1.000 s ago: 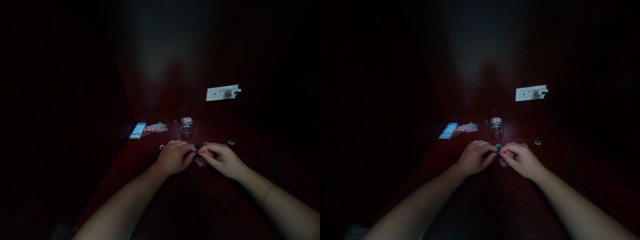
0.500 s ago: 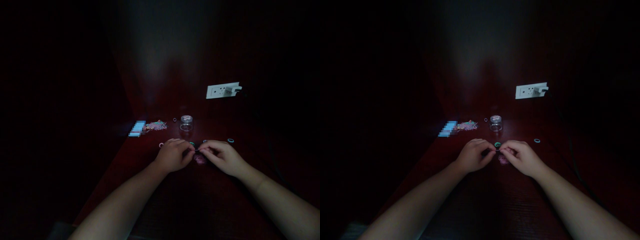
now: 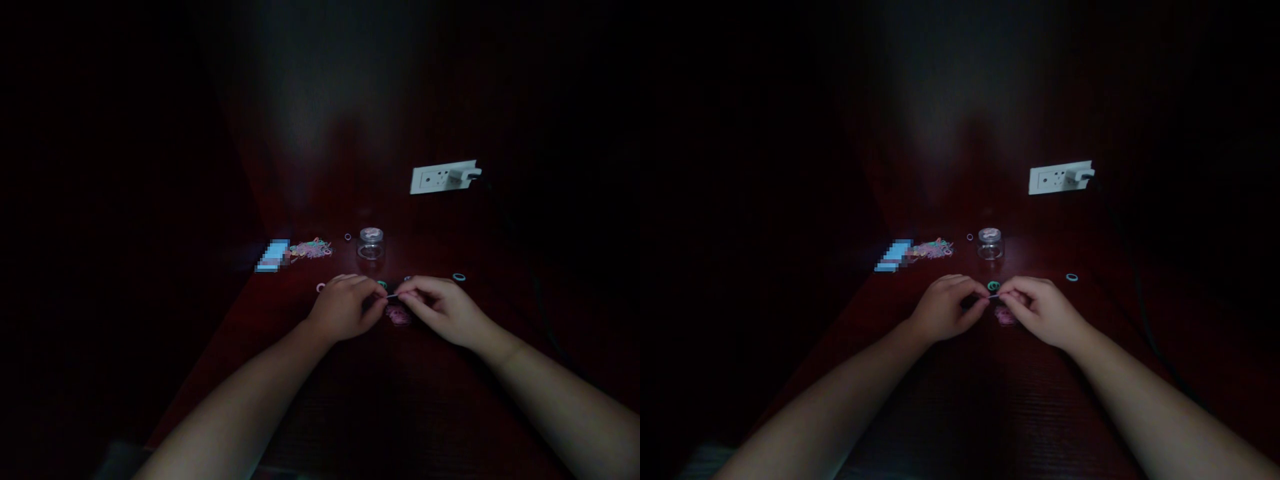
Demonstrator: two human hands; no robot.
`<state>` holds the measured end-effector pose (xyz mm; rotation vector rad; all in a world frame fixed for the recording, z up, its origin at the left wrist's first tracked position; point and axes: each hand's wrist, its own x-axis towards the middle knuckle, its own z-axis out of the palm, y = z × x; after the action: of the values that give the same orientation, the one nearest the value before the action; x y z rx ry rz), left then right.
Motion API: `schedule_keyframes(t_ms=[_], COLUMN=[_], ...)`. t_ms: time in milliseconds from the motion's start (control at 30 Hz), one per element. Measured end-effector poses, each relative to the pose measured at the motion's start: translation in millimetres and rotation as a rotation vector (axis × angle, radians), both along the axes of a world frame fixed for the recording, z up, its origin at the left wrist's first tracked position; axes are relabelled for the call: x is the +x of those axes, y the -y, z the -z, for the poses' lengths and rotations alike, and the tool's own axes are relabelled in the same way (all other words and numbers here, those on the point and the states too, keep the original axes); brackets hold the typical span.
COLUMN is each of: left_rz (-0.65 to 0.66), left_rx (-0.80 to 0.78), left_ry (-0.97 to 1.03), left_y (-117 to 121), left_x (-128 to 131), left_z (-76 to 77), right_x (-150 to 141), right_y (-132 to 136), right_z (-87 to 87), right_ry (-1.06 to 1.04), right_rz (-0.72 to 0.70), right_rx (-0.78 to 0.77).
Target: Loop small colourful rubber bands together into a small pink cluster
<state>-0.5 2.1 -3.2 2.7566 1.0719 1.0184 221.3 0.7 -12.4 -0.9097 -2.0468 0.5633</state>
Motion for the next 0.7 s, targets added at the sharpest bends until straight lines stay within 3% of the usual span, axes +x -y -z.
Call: schedule_keyframes(t_ms=[700], left_rz=[0.007], left_rx=[0.009], left_ry=[-0.009], left_y=[-1.0], left_x=[0.0], left_z=[0.1], right_x=[-0.1], right_y=[0.3], right_z=[-1.2], right_ry=[-0.004], right_rz=[-0.001], right_rx=[-0.008])
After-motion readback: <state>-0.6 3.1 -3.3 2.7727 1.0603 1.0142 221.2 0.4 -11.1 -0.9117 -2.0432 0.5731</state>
